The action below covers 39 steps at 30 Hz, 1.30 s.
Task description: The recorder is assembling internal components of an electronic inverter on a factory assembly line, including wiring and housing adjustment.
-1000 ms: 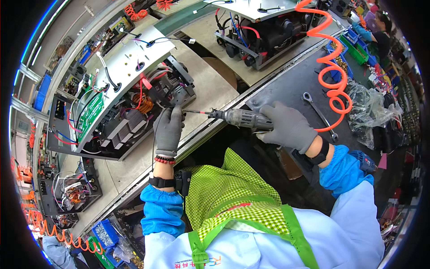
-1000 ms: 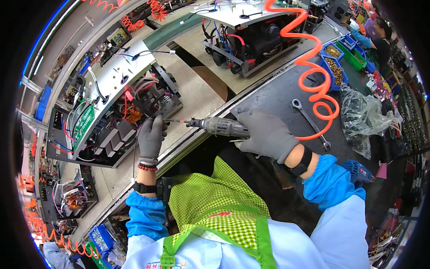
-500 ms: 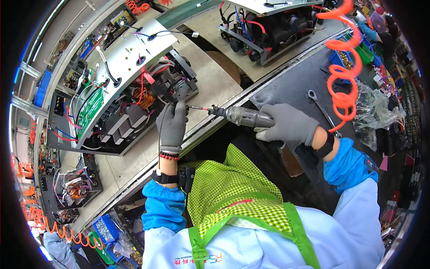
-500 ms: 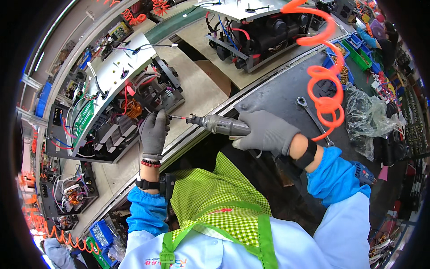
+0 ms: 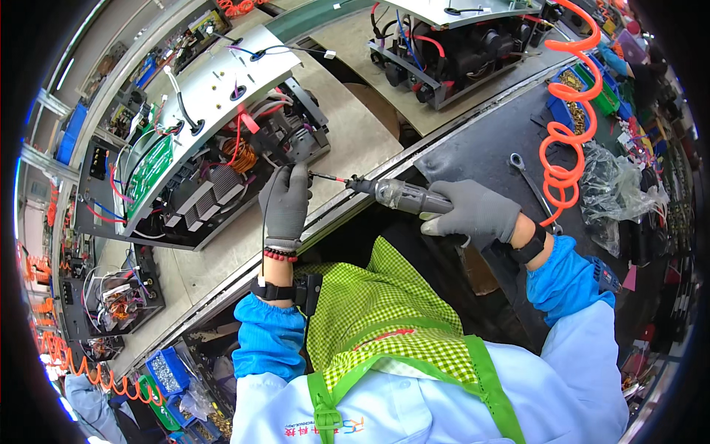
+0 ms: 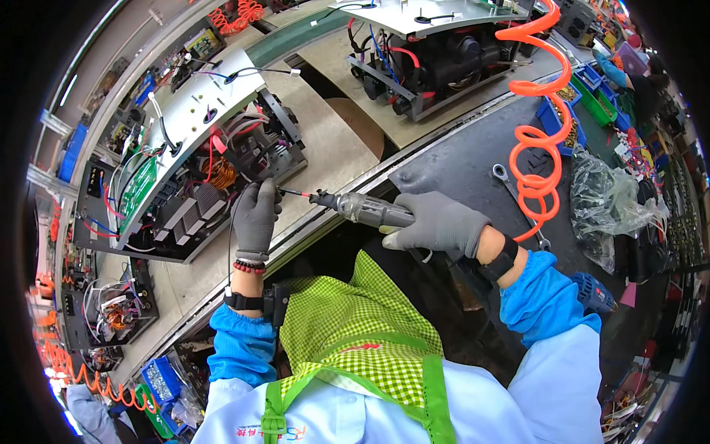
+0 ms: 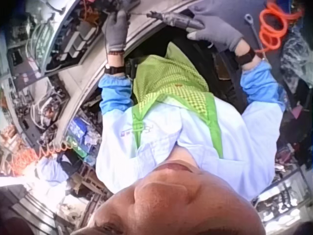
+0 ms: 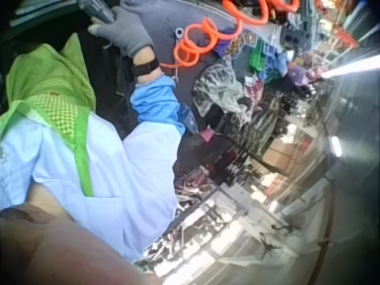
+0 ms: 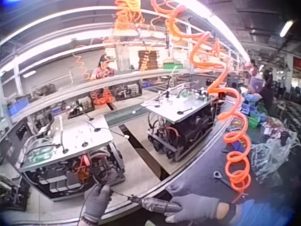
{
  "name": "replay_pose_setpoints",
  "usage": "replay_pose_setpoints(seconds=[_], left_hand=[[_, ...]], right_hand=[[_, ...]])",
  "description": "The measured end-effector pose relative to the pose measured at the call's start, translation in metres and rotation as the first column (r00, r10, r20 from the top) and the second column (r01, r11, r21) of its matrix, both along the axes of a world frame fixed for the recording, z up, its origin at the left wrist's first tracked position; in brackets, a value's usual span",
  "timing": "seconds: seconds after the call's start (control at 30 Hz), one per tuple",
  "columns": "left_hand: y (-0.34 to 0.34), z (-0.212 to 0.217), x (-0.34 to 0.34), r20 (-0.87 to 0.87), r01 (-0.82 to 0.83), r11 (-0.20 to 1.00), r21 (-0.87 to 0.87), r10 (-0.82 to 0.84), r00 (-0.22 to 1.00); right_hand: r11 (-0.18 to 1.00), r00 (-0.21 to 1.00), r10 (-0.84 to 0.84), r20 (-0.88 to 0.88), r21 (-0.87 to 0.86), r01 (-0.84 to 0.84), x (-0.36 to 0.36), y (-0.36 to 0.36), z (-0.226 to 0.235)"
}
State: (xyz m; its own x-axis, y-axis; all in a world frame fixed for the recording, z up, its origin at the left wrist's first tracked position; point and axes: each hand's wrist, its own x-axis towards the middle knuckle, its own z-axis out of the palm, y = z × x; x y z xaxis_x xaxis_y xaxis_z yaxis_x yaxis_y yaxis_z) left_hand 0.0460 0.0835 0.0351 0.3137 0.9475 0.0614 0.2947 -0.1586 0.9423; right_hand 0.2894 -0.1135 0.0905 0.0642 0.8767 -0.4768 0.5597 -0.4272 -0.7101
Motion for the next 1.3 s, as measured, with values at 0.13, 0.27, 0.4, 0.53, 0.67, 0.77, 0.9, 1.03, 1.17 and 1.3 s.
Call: replay_pose_setpoints(seconds=[0.13,0.27,0.4,0.53,0.67,0.77,0.9,1.03,1.17,1.3], left_hand=[[0.000,-0.001,-0.001,-0.022,0.011,1.000,0.025,-0.011,1.000],[0.001,-0.002,0.000,-0.032,-0.007,1.000,0.023,0.008,0.999],[0.000,-0.002,0.000,-0.011,-0.009,1.000,0.016,0.009,1.000],[0.000,-0.002,0.000,-0.049,-0.021,0.999,0.029,0.022,0.999],[0.000,-0.003,0.002,-0.083,-0.012,0.990,0.144,0.024,0.996],[0.000,-0.007,0.005,-0.107,-0.009,0.977,0.211,0.032,0.994],[0.001,-0.010,0.007,-0.088,-0.038,0.990,0.133,0.050,0.995],[0.008,0.011,-0.002,-0.316,0.093,0.977,0.193,-0.028,0.948],[0.027,0.042,0.005,0.021,0.230,0.959,0.165,-0.237,0.971],[0.026,0.049,0.031,0.332,0.150,0.971,-0.184,-0.082,0.940]], right_hand=[[1.000,1.000,-0.001,0.020,-0.021,0.002,-0.005,-0.003,0.001],[0.998,0.995,-0.056,-0.088,-0.033,0.053,-0.008,-0.006,0.003],[0.996,0.992,-0.087,-0.086,-0.040,0.084,-0.011,-0.007,0.002],[0.997,0.999,0.001,0.044,0.074,-0.004,-0.014,-0.006,0.006],[0.979,0.872,-0.005,0.490,0.180,-0.095,-0.015,-0.006,0.021],[0.979,0.786,0.005,0.618,0.158,-0.131,-0.015,-0.003,0.028],[0.939,0.761,-0.032,0.648,0.280,-0.199,-0.014,0.002,0.027],[0.933,0.791,-0.069,0.608,0.319,-0.165,-0.014,0.004,0.023],[0.956,0.802,-0.063,0.595,0.267,-0.124,-0.013,0.004,0.021],[0.947,0.808,-0.058,0.586,0.288,-0.140,-0.013,0.004,0.016]])
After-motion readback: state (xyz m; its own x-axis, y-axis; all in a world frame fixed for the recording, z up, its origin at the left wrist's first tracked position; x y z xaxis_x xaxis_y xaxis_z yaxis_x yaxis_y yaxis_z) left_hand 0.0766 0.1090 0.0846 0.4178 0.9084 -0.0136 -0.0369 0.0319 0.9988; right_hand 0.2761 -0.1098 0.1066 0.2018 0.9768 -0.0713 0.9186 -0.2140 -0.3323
